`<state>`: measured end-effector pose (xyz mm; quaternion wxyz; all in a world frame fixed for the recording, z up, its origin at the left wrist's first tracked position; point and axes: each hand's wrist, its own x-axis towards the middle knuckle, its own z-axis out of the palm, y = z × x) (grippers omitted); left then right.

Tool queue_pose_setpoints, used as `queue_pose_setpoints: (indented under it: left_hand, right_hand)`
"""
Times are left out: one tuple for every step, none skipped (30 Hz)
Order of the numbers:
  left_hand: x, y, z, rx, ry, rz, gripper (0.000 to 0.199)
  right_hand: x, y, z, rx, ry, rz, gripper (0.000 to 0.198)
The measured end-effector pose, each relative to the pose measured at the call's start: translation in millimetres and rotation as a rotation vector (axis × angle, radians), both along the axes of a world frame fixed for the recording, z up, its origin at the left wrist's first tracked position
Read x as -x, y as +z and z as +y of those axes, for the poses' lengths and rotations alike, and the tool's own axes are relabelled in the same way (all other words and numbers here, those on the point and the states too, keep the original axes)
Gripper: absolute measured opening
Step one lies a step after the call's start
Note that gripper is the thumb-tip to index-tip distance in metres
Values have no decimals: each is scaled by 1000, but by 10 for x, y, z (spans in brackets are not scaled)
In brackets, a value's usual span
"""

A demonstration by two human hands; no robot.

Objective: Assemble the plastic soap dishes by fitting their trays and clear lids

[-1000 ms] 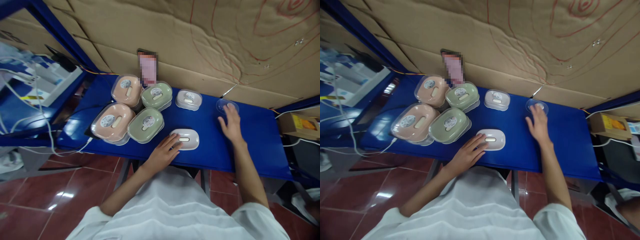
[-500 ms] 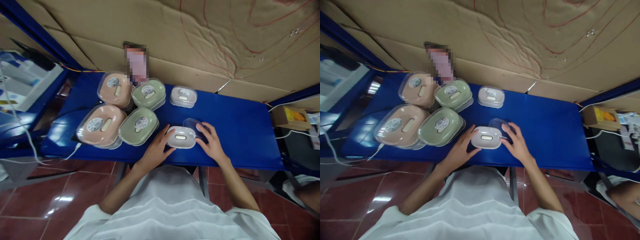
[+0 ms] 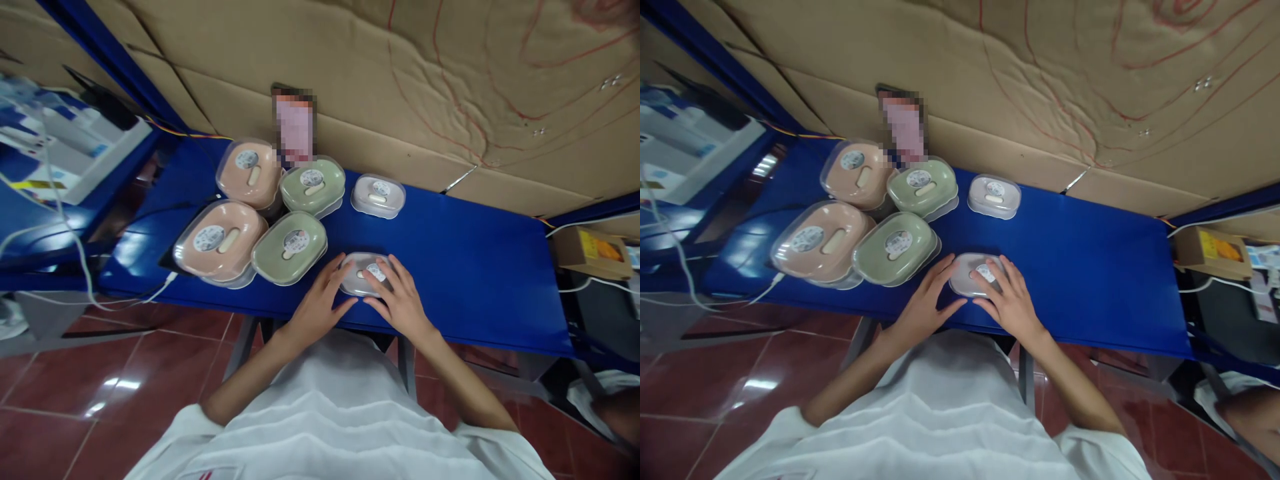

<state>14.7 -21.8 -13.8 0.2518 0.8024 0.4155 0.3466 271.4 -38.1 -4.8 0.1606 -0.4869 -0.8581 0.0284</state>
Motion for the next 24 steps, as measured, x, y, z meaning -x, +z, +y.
queue_pose_setpoints:
  left_hand:
    - [46, 84, -56, -94, 25, 7, 79]
    - [103, 174, -109, -200, 53, 23, 78]
    - [168, 264, -154, -301, 101, 43, 78]
    - [236, 348, -185, -383, 177, 73, 79]
    - [300, 422, -198, -433, 260, 118, 80]
    - [356, 481, -191, -459, 341, 164, 79]
    - [400, 523, -167, -459, 407, 216, 77]
    - [429, 549, -127, -438, 455, 268, 75]
    - [445, 559, -77, -408, 487, 314, 72]
    - [448, 555, -21, -378, 507, 354, 68]
    - [441, 542, 35, -357, 517, 387, 65]
    - [426, 523, 86, -346, 522, 413, 61]
    - [405, 503, 131, -347, 522, 434, 56]
    - [380, 484, 168, -357, 515, 450, 51]
    - [351, 472, 198, -370, 497, 464, 46]
    - [317, 466, 223, -383, 469, 475, 41]
    - [278, 470, 247, -393, 435, 482, 38]
    - [230, 482, 276, -399, 396, 486, 37]
    - [172, 502, 313, -401, 350, 487, 36]
    - [105, 528, 363, -396, 301, 490, 36]
    - [26, 556, 429, -384, 250, 494, 36]
    - [-61, 582, 511, -370, 195, 498, 35]
    - [-155, 604, 605, -354, 138, 504, 33]
    - [-253, 619, 708, -338, 71, 506, 29]
  right_hand:
    - [-5, 25, -4, 14, -7, -1, 75]
    - [-16, 60, 4, 36, -6, 1, 75]
    - [-36, 106, 32, 60, 7, 5, 74]
    - [-67, 159, 88, 81, 28, 14, 73]
    - [-109, 215, 178, 93, 49, 26, 71]
    - [-158, 269, 305, 90, 60, 43, 68]
    - [-211, 316, 469, 75, 54, 60, 65]
    - [-265, 351, 666, 51, 30, 76, 61]
    - [-314, 370, 884, 22, -6, 91, 59]
    - [-357, 373, 1112, 4, -43, 98, 60]
    - [-391, 362, 1336, 3, -76, 98, 62]
    - [-419, 339, 1542, 20, -111, 91, 67]
    - [-443, 311, 1719, 55, -146, 81, 72]
    - [-467, 282, 1859, 96, -171, 72, 74]
    - [-496, 260, 1961, 138, -186, 67, 75]
    - [-535, 246, 2028, 177, -189, 67, 75]
    - [-587, 244, 2065, 210, -184, 69, 74]
    - [-652, 255, 2080, 236, -176, 73, 75]
    - [-730, 277, 2080, 255, -170, 77, 75]
    - [-816, 306, 2072, 274, -167, 78, 76]
    - [-905, 339, 2062, 295, -169, 76, 75]
    - [-993, 372, 2052, 320, -174, 70, 73]
    - [-1073, 401, 2042, 345, -183, 62, 69]
    - [-1142, 425, 2034, 369, -194, 52, 66]
